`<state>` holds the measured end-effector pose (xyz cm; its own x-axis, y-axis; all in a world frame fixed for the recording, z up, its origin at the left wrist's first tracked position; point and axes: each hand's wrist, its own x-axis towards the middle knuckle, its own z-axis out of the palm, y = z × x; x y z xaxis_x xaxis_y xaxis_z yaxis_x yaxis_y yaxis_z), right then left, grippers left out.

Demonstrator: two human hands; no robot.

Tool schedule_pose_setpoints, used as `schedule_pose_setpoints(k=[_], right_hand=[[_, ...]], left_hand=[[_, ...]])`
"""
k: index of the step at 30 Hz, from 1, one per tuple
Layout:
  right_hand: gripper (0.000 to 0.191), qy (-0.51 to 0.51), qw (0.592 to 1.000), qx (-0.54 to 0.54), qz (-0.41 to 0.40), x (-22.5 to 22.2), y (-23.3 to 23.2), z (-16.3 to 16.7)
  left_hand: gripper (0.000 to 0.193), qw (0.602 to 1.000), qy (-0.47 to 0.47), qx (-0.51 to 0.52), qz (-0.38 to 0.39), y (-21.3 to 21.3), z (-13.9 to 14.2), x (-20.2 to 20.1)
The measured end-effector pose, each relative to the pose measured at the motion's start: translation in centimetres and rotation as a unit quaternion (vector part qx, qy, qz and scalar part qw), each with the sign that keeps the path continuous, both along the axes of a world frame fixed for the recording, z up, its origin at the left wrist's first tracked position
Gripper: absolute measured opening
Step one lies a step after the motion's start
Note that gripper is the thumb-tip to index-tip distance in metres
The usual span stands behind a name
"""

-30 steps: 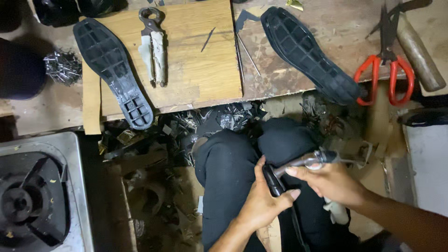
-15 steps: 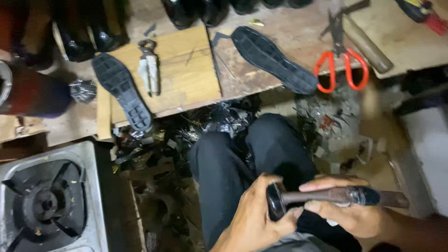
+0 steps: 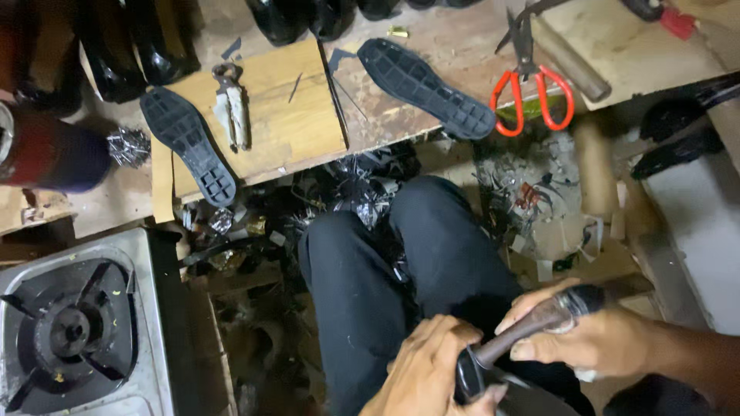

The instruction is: The person sits on the floor and uses a hammer and a curved metal tool to attach a new sole to a black shoe. They repeatedly tap the tool along the shoe's edge to secure the sole, then place the finished shoe on a nearby shelf.

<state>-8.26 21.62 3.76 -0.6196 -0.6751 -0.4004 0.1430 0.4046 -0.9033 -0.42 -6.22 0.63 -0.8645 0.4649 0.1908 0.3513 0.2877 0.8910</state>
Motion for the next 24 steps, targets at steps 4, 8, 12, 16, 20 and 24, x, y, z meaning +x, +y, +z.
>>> schedule_pose_setpoints(k=[4, 8, 12, 16, 20, 24], right_hand=[[0.044, -0.158, 0.968, 0.108, -0.161, 0.3, 0.2, -0.3], [0.068, 0.044, 0.991, 0.02, -0.122, 1.5, -0.9, 0.1], [0.079, 0.216, 0.975, 0.008, -0.058, 2.3, -2.0, 0.4], [0.066, -0.135, 0.969, 0.152, -0.141, 1.1, -0.5, 0.4], [0.065, -0.104, 0.943, 0.095, -0.3, 0.6, 0.0, 0.1], [0.056, 0.234, 0.926, -0.035, -0.295, 4.8, -2.5, -0.2]], left_hand=[[0.1, 0.999, 0.0, -0.039, 0.022, 0.5, 0.5, 0.0], [0.132, 0.998, -0.028, -0.013, 0.054, 2.1, 2.0, 0.4], [0.132, 0.995, 0.072, 0.012, 0.069, 3.7, 1.3, 0.4], [0.087, 0.985, 0.074, 0.152, 0.018, 3.1, -1.8, 1.8], [0.053, 0.925, -0.283, 0.245, -0.072, 0.3, -4.0, 2.5], [0.06, 0.694, -0.512, 0.495, 0.102, 1.9, -3.5, 0.9]])
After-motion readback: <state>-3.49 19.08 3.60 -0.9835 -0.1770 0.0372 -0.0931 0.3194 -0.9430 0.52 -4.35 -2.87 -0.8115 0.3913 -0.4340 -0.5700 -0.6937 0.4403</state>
